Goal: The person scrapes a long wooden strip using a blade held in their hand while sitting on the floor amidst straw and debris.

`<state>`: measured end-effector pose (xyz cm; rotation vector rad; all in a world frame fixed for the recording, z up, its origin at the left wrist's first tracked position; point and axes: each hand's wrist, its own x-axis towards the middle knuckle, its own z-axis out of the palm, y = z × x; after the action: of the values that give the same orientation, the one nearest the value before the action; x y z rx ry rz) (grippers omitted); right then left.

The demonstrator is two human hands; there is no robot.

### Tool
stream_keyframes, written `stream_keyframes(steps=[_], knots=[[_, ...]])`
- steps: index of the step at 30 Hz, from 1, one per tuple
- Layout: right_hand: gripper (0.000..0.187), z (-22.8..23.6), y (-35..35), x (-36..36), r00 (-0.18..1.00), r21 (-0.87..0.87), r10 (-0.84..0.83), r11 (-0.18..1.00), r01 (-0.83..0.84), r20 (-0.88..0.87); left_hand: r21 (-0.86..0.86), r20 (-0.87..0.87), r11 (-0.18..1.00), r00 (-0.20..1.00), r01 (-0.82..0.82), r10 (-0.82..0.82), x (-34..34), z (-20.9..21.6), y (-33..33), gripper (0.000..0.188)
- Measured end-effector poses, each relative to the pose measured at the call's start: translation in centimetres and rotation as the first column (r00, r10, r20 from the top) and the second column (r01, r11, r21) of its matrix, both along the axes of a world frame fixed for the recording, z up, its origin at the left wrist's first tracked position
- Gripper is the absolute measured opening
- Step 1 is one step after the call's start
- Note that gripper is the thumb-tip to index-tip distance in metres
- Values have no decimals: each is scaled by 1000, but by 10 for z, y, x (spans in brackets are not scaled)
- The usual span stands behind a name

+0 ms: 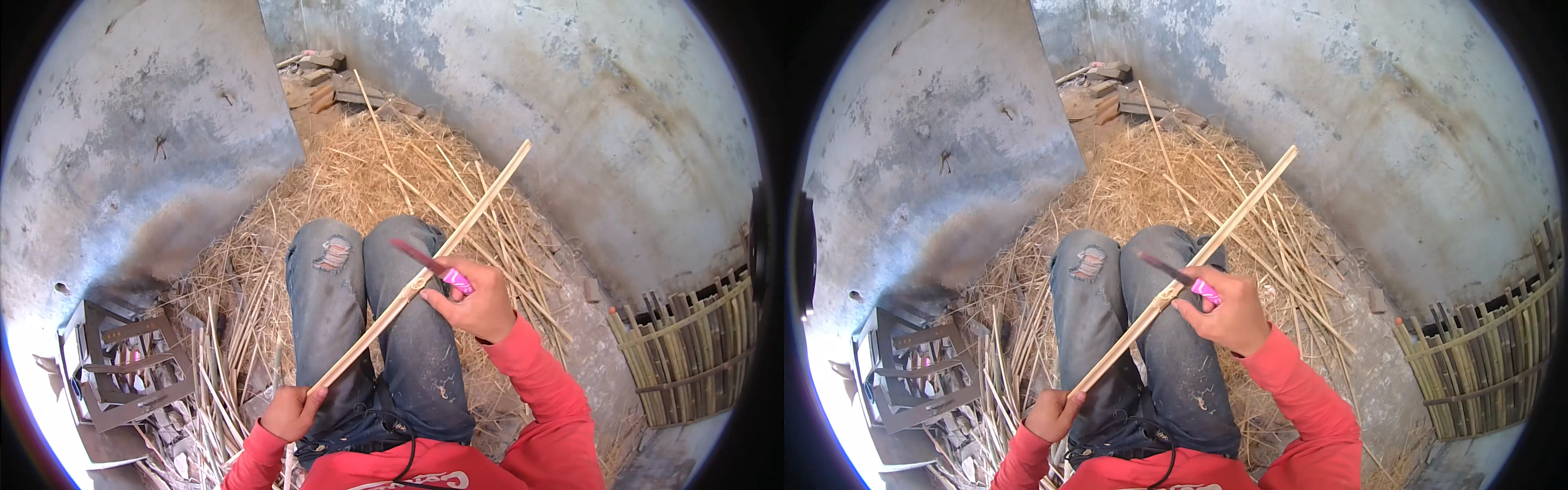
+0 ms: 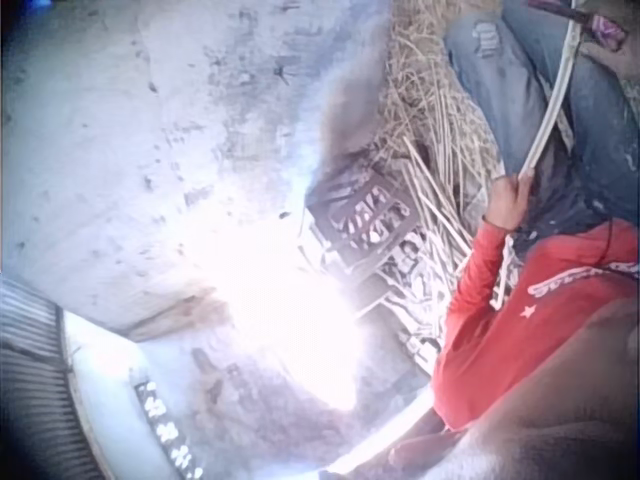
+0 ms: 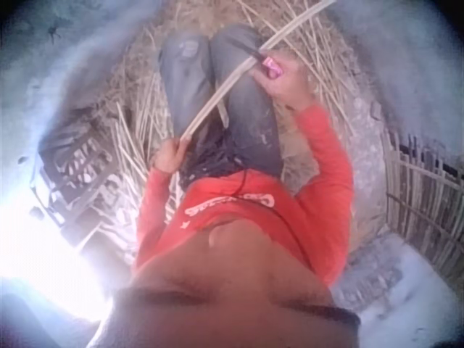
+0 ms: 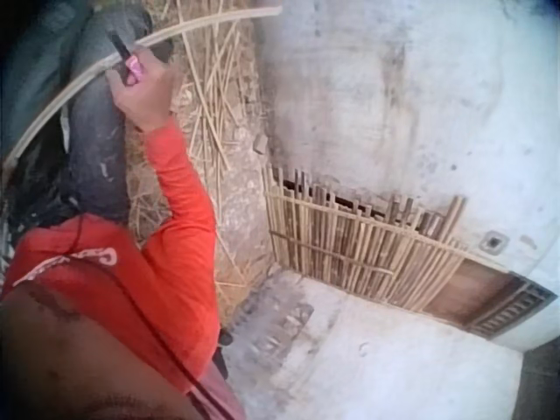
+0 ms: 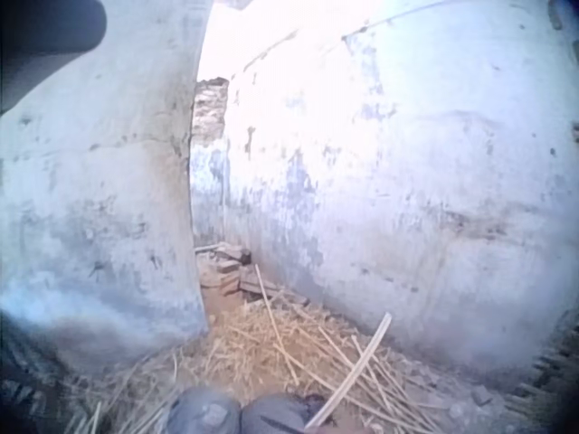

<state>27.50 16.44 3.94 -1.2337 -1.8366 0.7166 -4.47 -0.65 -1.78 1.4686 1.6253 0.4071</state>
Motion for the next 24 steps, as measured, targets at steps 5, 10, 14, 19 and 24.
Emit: stream_keyframes(steps=[5,10,14,19,24], knots=[[28,-15,14,1,993,329,72,939,-98,92,-3,-22,1000,999,-30,30,-1,-5,-2,59],[21,-24,11,-2,991,278,98,953,-119,86,20,-72,1000,997,-11,12,2,-3,0,60],[16,-21,-1,-15,990,301,116,944,-135,82,28,-104,999,994,-16,19,7,3,0,63],[19,5,-26,-25,968,-27,222,974,-227,-115,-44,-61,998,997,-40,37,7,-3,0,65],[31,29,6,-3,972,209,-179,955,209,-151,-80,17,995,998,-52,53,3,-3,-1,66]])
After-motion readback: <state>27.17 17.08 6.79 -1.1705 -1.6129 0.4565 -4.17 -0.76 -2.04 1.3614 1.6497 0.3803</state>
